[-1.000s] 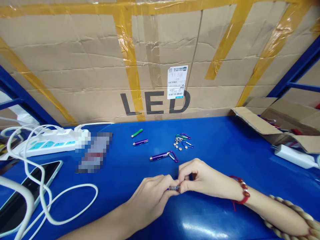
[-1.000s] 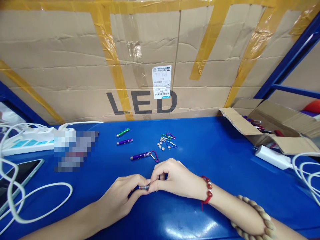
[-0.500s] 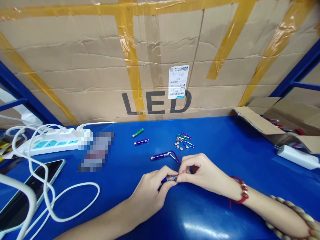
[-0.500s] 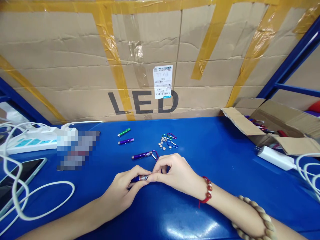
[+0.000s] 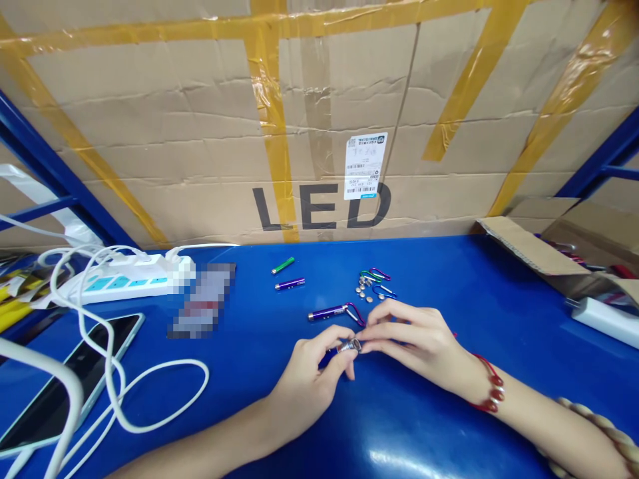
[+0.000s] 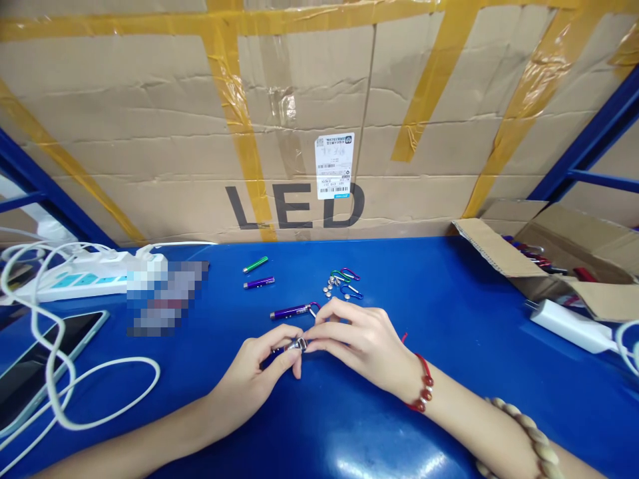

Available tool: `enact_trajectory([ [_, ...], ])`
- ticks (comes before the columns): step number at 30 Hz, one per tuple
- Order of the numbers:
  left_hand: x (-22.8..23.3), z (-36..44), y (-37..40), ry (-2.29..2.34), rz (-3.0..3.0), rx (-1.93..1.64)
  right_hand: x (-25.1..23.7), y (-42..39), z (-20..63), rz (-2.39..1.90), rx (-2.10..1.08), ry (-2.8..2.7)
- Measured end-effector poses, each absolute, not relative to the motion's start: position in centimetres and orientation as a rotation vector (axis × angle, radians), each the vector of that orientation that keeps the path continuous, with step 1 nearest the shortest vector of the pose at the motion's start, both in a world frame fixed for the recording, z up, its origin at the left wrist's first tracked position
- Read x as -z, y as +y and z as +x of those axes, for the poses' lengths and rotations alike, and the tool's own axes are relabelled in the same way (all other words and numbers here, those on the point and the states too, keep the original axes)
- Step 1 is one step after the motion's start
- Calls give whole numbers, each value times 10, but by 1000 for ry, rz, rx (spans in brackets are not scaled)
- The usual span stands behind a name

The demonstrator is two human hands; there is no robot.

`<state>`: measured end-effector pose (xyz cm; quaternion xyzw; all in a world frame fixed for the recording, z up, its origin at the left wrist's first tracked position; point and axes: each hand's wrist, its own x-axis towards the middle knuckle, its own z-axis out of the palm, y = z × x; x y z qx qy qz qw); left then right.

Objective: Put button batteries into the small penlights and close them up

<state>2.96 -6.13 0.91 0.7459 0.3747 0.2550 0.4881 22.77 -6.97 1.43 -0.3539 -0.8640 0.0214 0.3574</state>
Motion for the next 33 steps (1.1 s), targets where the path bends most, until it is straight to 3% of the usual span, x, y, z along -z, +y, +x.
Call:
enact_trajectory([
  [5, -6, 28, -60, 893, 1927, -584, -14, -70, 226, -940, -158, -2216],
  [14, 2, 24, -62, 834, 2044, -543, -17, -70, 221, -1157, -843, -1996],
  [21, 13, 20, -63, 760, 2228, -733, -19, -72, 215, -1174, -1269, -1822],
  [26, 10, 21, -58, 751, 2253, -807, -16, -74, 213, -1202, -1187, -1818],
  [33, -7, 30, -55, 918, 1835, -809, -17, -71, 217, -1156, -775, -1863],
])
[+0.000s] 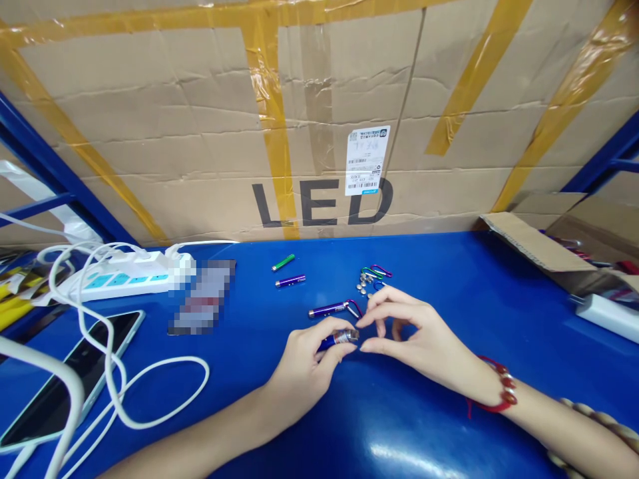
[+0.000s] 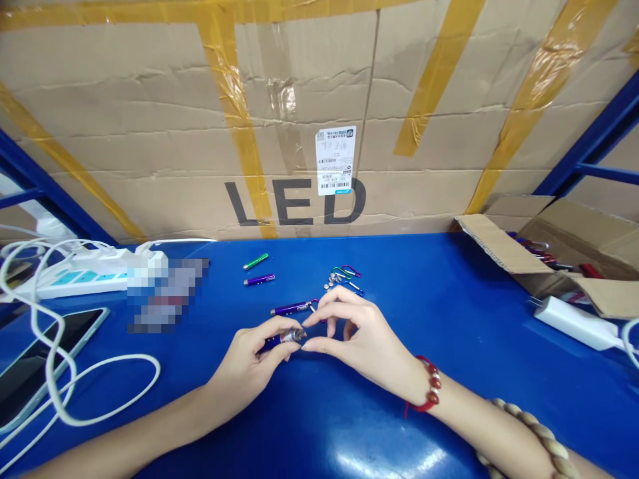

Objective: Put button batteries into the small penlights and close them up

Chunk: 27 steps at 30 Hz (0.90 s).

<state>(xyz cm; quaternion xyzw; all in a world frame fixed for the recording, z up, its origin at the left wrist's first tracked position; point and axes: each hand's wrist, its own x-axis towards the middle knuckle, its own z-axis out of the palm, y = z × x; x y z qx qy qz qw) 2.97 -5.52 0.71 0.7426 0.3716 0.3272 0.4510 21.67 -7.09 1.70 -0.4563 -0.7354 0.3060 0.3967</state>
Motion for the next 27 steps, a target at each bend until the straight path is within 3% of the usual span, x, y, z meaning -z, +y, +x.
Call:
enact_trajectory([
  [6, -4, 30, -58, 877, 1913, -760, -16, -68, 219, -976, -532, -1959],
  [19, 0, 23, -59, 795, 2329, -764, -22, -69, 218, -1201, -930, -1893],
  [27, 0, 22, -60, 809, 2234, -647, -16, -68, 218, -1194, -973, -1862],
])
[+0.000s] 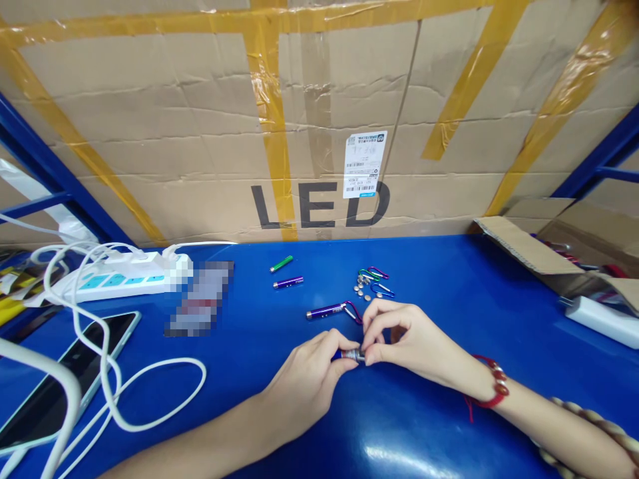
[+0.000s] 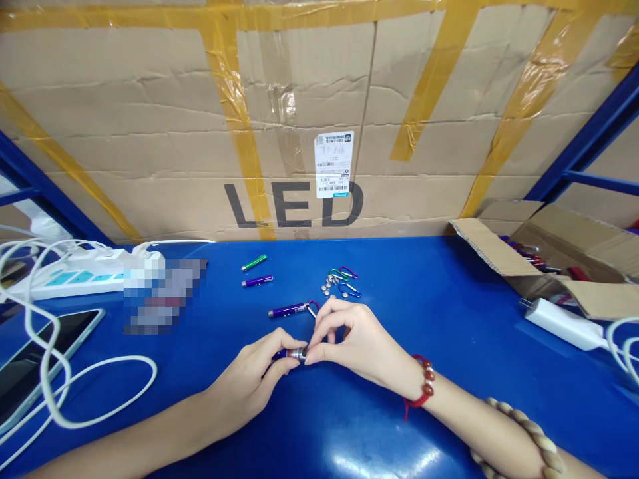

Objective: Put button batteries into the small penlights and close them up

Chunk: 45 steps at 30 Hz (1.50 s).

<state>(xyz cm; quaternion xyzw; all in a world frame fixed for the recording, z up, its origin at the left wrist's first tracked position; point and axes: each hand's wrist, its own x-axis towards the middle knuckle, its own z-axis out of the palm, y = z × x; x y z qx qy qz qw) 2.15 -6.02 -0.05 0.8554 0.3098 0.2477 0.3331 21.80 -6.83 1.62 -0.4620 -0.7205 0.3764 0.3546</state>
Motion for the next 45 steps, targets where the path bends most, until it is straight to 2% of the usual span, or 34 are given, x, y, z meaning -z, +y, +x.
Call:
enact_trajectory([
  [8, 7, 20, -61, 748, 2269, -603, -13, -73, 220, -1132, -822, -2086],
  [16, 8, 20, -60, 648, 2457, -762, -19, -78, 223, -1043, -574, -2452],
  [35, 8, 21, -61, 680, 2353, -881, -17, -82, 212, -1227, -1231, -2007],
  [40, 5, 22, -58, 753, 2255, -843, -18, -80, 212, -1249, -1171, -2025],
  [45, 0, 25, -57, 872, 2043, -794, -17, -75, 213, -1281, -861, -2070],
])
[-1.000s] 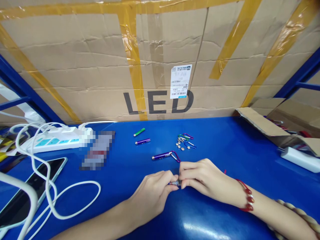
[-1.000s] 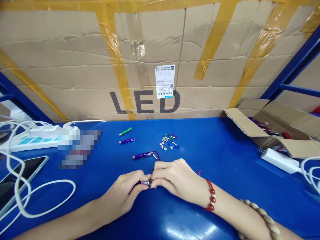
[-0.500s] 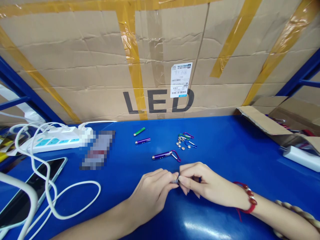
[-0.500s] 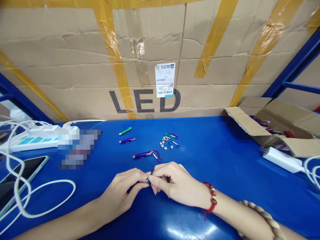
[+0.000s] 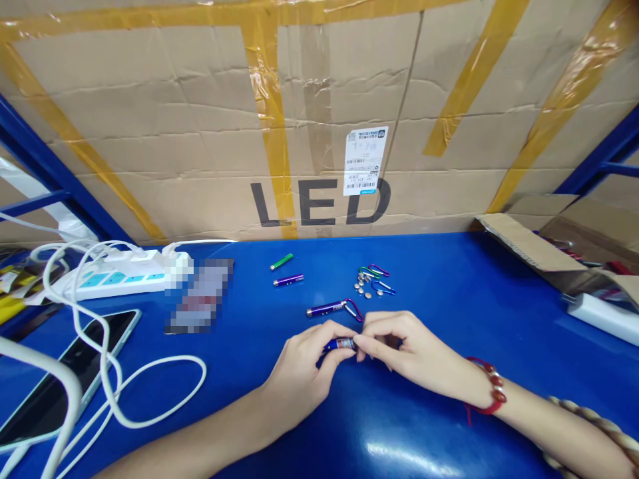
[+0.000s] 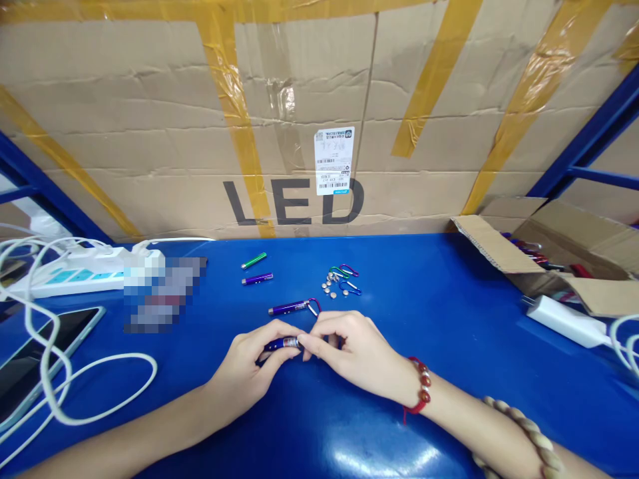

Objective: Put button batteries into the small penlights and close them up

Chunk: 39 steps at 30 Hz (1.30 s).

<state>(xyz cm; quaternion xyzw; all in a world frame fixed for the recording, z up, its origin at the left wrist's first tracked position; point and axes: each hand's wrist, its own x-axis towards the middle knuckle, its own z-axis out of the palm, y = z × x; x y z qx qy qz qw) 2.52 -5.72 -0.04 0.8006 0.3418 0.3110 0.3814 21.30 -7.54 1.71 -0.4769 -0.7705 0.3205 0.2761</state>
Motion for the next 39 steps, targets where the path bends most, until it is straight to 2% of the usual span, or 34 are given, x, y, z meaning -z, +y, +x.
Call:
enact_trajectory([
  [4, -1, 27, -56, 937, 1874, -762, -15, -71, 216, -1239, -576, -1988],
  [14, -1, 30, -58, 953, 1875, -707, -12, -70, 226, -927, -203, -2103],
  [28, 4, 22, -60, 755, 2044, -548, -12, -75, 225, -922, -430, -2148],
  [34, 8, 21, -61, 744, 2117, -675, -11, -76, 219, -1095, -628, -2030],
  [39, 11, 21, -61, 740, 2190, -825, -11, -80, 215, -1097, -665, -1942],
])
